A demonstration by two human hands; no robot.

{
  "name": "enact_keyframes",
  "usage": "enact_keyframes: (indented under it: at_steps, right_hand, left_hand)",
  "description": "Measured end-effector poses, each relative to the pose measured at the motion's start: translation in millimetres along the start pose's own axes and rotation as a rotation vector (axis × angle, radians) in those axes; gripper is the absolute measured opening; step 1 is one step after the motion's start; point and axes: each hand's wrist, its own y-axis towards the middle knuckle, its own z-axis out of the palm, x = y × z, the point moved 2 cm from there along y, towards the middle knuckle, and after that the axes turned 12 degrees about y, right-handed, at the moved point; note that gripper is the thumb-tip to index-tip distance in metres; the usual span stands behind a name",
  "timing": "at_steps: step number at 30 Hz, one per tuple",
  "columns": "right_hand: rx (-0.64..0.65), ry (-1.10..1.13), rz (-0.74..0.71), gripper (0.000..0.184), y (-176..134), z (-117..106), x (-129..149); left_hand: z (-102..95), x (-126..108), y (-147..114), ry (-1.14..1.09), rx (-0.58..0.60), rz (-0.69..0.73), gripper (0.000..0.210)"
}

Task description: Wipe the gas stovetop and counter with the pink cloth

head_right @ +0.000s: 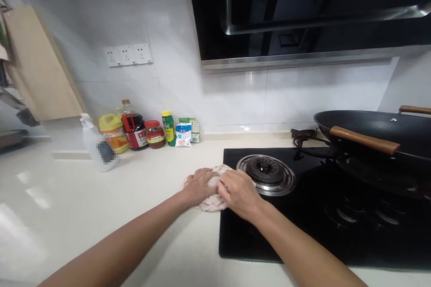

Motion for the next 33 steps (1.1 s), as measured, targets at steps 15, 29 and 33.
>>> enact_keyframes:
  at_steps: [15,29,33]
  right_hand:
    - [0.250,-0.002,-0.160,0.018,-13.0,46.7,23.8]
    - [0.051,0.145,0.034,0.020,-8.0,34.1,-0.3]
    - [-0.005,0.188,0.081,0.023,-9.7,33.8,-3.6]
  left_hand:
    - [18.1,31.2,178.2,0.165,-0.020,-0.225,0.070]
    - [16.1,28.9,109.2,0.205,-0.186,-0.078,0.043]
    - [8.7,23.2,36.9,0.205,-0.209,-0.039,0.042]
